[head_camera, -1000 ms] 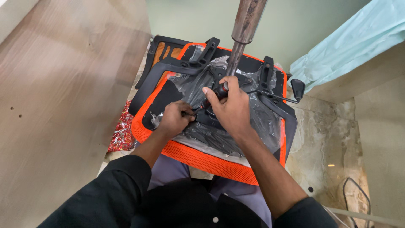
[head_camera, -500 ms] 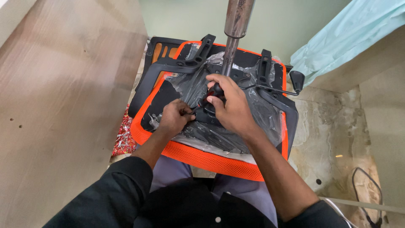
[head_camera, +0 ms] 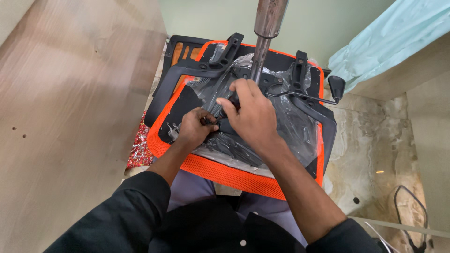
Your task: The person uses a screwdriver to attach the armrests to an orange mesh office chair. They flip the chair upright and tighten the screws on both sides to secure the armrests in place.
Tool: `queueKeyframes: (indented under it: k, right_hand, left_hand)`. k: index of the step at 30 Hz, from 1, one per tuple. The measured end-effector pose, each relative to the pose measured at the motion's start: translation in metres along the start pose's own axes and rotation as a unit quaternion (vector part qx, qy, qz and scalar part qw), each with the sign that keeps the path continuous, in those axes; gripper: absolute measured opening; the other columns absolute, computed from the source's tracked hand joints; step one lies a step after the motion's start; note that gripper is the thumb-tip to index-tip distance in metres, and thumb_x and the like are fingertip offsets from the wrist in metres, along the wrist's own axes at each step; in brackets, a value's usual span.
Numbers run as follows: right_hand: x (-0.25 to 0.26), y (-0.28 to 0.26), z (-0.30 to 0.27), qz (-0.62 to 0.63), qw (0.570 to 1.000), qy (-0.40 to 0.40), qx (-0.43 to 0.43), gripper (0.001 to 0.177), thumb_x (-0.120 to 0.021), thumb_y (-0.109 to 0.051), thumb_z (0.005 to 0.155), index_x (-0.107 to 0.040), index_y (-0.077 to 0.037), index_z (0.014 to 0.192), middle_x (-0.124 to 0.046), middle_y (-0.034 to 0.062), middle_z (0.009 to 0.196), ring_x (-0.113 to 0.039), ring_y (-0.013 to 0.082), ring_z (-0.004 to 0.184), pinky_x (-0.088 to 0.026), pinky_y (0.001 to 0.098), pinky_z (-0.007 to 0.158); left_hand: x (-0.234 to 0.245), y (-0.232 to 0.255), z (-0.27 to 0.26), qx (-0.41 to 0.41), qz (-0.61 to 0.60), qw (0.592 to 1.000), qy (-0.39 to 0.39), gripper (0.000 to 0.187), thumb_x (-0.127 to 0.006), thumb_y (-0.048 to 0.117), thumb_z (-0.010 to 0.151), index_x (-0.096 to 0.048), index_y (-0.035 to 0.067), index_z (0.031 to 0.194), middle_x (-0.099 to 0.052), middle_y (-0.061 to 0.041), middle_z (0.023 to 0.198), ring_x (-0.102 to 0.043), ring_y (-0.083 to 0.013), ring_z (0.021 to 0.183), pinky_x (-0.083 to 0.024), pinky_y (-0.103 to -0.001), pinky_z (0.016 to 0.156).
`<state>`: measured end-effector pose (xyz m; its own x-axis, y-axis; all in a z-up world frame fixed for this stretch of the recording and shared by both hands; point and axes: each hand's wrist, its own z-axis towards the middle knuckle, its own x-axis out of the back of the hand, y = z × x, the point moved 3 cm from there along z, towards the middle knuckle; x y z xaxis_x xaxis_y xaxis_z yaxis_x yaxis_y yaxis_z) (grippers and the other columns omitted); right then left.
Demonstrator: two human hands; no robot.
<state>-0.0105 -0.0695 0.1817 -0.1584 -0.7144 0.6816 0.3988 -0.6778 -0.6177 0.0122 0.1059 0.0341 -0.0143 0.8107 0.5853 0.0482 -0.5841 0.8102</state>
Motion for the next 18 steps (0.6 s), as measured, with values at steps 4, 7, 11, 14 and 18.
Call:
queueKeyframes:
  k: [4,7,11,14,18]
  right_hand:
    - [0.009,0.008,0.004,0.056,0.998,-0.003,0.042,0.035,-0.078,-0.021,0.088,-0.058,-0.005,0.112,-0.066,0.012,0.101,-0.07,0.0277,0.079,-0.055,0.0393,0.069]
    - [0.02,0.012,0.004,0.159,0.967,-0.031,0.195,0.036,-0.07,-0.009,0.085,-0.055,-0.001,0.117,-0.064,0.0132,0.098,-0.067,0.0277,0.084,-0.053,0.0387,0.07]
    - [0.015,0.022,0.003,0.108,0.991,-0.072,0.03,0.032,-0.078,-0.02,0.089,-0.059,-0.005,0.11,-0.066,0.0117,0.087,-0.067,0.0237,0.071,-0.054,0.036,0.065]
    - [0.007,0.016,-0.006,0.026,0.999,-0.032,-0.025,0.033,-0.084,-0.025,0.089,-0.061,-0.006,0.104,-0.066,0.0116,0.081,-0.066,0.0222,0.066,-0.052,0.0362,0.062]
    - [0.01,0.007,-0.018,0.104,0.993,-0.008,0.056,0.039,-0.082,-0.022,0.084,-0.057,-0.002,0.107,-0.067,0.0097,0.086,-0.068,0.0172,0.07,-0.053,0.0331,0.06]
  left_hand:
    - [0.0,0.002,0.0,-0.024,0.003,1.0,0.007,0.023,-0.09,0.007,0.068,-0.079,0.004,0.088,-0.065,-0.006,0.086,-0.064,-0.0186,0.074,-0.053,-0.034,0.071]
    - [0.001,0.0,-0.001,-0.026,0.004,1.0,0.008,0.022,-0.089,0.007,0.068,-0.079,0.004,0.088,-0.065,-0.005,0.087,-0.064,-0.0185,0.074,-0.053,-0.034,0.071]
    - [0.0,0.004,-0.003,-0.045,0.01,0.999,0.004,0.024,-0.089,0.007,0.07,-0.079,0.004,0.091,-0.064,-0.007,0.086,-0.064,-0.0199,0.074,-0.053,-0.036,0.071]
    - [0.003,0.005,-0.005,-0.056,0.019,0.998,0.009,0.027,-0.09,0.007,0.068,-0.078,0.004,0.092,-0.064,-0.007,0.088,-0.063,-0.0207,0.074,-0.052,-0.036,0.071]
    - [0.002,0.005,-0.007,-0.029,0.014,0.999,0.002,0.025,-0.089,0.008,0.068,-0.076,0.002,0.089,-0.065,-0.006,0.09,-0.064,-0.0208,0.074,-0.053,-0.036,0.071]
